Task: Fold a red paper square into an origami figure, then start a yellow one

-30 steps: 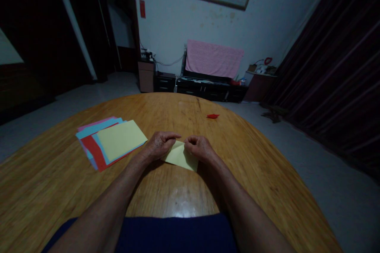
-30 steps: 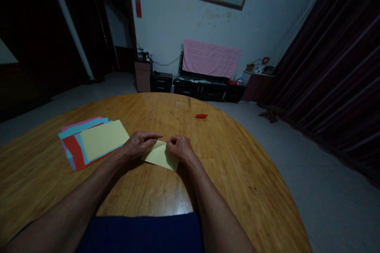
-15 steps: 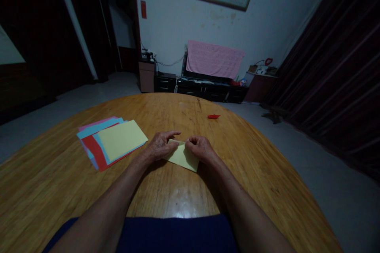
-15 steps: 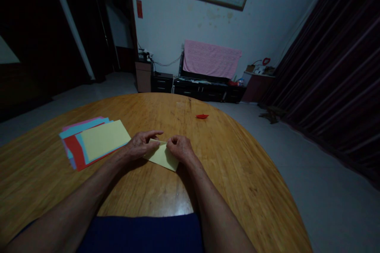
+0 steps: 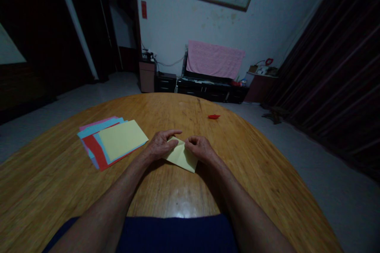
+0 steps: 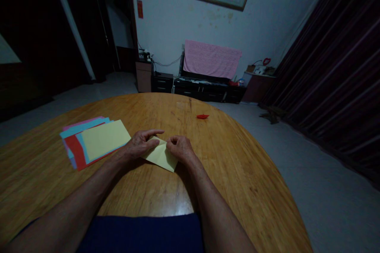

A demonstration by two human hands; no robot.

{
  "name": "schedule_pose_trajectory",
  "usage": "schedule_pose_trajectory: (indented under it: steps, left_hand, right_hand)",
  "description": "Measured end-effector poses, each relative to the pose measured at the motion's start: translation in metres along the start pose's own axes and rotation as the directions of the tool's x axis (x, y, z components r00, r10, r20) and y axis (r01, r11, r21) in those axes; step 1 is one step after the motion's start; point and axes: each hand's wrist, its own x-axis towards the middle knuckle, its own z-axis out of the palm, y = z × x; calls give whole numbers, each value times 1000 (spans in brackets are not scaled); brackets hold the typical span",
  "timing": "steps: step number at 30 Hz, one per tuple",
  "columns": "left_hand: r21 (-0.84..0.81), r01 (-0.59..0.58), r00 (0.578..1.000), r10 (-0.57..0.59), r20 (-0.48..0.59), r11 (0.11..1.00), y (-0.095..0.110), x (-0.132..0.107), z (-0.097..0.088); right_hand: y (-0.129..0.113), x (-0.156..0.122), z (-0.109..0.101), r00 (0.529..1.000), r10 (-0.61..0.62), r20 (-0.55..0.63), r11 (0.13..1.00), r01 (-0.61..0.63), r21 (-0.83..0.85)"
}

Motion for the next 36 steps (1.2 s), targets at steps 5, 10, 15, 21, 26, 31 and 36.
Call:
schedule_pose_trajectory:
  steps: [5, 10, 15, 21, 26, 31, 36]
  left_hand:
    - [0, 16, 1000, -16, 1, 1000, 2, -1, 0]
    - [10, 11, 1000, -11, 14, 1000, 2, 0, 0]
    - [-11, 23, 999, -23, 22, 1000, 2, -1, 1]
    - [-34, 43, 999, -43, 17, 998, 7, -1, 2]
    - [-78, 103, 995, -102, 17, 992, 11, -2, 1]
    - [-106, 168, 984, -160, 77, 980, 8, -4, 2]
    - [-155, 135, 986, -118, 115, 979, 5, -5, 2]
  right_hand:
    - [5, 1, 2, 1000, 1, -10, 1000, -1, 10]
    - [5, 2, 2, 1000, 1, -7, 1000, -1, -3]
    - [0, 0, 0, 1000, 20, -3, 999, -20, -37]
    - [-1, 0, -2, 1000, -2, 0, 997, 2, -74]
    - [2, 1, 0, 1000, -9, -10, 1000, 9, -30]
    - [6, 1, 2, 1000, -8, 2, 999, 8, 34]
    - [3, -1, 0, 1000, -4, -17, 1000, 4, 8]
